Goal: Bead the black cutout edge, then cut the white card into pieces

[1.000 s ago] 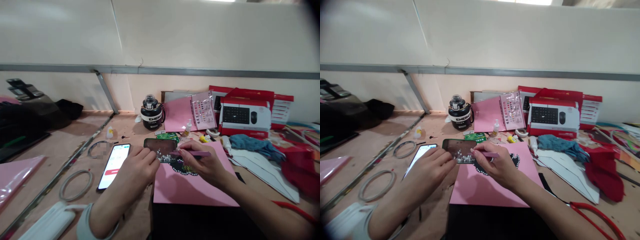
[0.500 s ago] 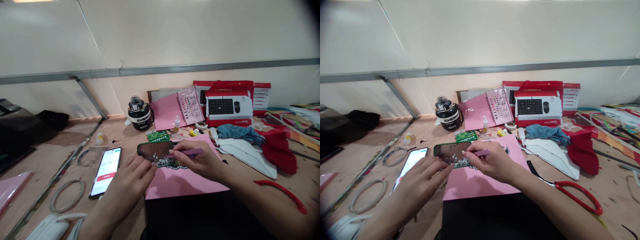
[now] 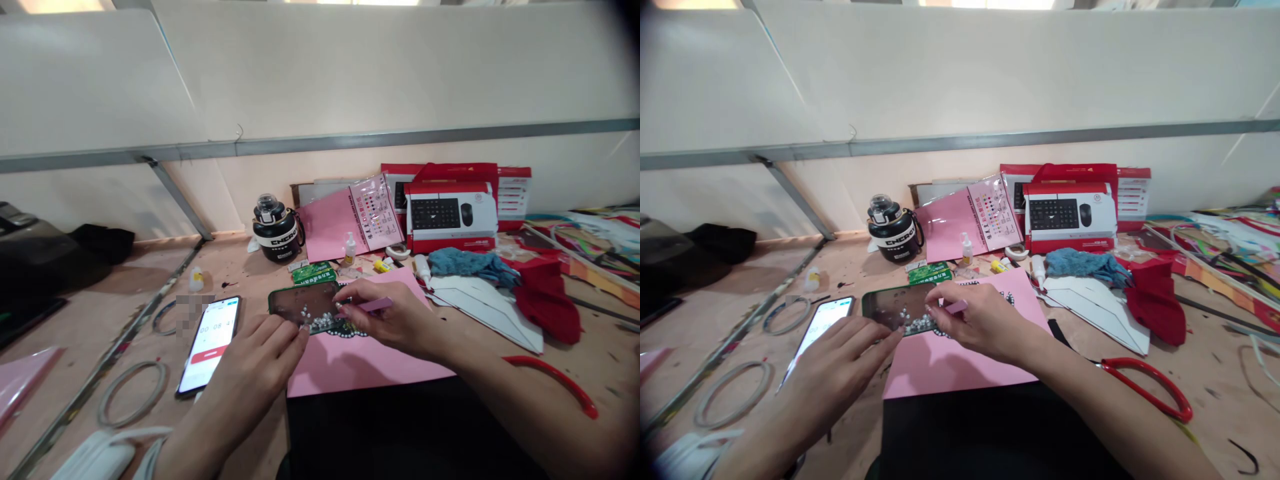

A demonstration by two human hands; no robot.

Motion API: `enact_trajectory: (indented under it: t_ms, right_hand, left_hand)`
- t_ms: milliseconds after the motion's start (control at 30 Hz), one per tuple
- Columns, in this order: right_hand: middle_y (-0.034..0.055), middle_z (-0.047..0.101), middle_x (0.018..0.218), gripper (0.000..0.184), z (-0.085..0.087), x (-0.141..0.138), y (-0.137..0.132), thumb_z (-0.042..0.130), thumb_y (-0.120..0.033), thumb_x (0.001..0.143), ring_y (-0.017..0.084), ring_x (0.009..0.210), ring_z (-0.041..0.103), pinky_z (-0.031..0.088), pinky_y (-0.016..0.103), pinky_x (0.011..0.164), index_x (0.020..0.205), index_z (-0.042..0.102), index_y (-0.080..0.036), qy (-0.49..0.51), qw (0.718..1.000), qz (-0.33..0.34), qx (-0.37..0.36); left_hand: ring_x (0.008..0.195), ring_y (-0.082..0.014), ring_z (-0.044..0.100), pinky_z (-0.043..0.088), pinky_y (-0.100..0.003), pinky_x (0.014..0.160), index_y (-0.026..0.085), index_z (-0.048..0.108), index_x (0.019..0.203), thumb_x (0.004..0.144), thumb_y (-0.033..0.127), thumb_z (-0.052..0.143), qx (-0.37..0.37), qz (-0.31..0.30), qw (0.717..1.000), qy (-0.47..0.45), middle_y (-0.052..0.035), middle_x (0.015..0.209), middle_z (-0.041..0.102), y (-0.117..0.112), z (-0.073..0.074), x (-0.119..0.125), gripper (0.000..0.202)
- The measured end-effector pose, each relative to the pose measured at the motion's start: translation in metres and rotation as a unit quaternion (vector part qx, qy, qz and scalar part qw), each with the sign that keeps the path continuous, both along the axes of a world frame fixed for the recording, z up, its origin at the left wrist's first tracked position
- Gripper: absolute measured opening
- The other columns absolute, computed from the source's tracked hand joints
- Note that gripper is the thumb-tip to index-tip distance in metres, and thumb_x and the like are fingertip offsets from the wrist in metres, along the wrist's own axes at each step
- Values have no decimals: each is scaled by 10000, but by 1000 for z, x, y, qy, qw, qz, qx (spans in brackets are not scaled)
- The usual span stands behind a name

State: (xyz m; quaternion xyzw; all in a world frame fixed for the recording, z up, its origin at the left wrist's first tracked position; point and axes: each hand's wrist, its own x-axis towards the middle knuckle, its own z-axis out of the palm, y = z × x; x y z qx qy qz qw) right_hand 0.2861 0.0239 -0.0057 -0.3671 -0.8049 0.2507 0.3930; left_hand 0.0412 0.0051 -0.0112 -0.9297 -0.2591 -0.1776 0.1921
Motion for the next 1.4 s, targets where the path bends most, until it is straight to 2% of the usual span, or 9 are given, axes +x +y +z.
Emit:
enact_trajectory:
  t_ms: [600, 933, 1400]
  right_hand:
    - [28, 717, 918, 186, -12, -4, 3, 569, -161, 896, 118, 741, 655, 506, 211, 665, 1066, 644, -176, -4, 999, 5, 37]
    - [60, 731, 929, 199, -13, -5, 3, 556, -168, 906, 148, 771, 676, 533, 255, 678, 1088, 638, -165, -6, 999, 14, 48]
    - [56, 743, 960, 203, -12, -6, 5, 575, -168, 896, 130, 759, 690, 543, 230, 656, 1082, 657, -166, 19, 999, -4, 42]
  left_hand:
    - [769, -227, 527, 447, -394, 694, 106, 653, 1017, 945, 96, 435, -25, 17, 1000, 3, -67, 822, 596, -2, 1, 0, 229]
    - [776, -219, 535, 457, -382, 691, 119, 644, 1027, 944, 94, 434, -32, 7, 999, -1, -70, 838, 604, -1, -1, -1, 227]
    - [788, -209, 529, 449, -365, 690, 149, 643, 1008, 941, 101, 446, -54, 20, 998, 3, -63, 872, 612, 0, -3, -2, 214]
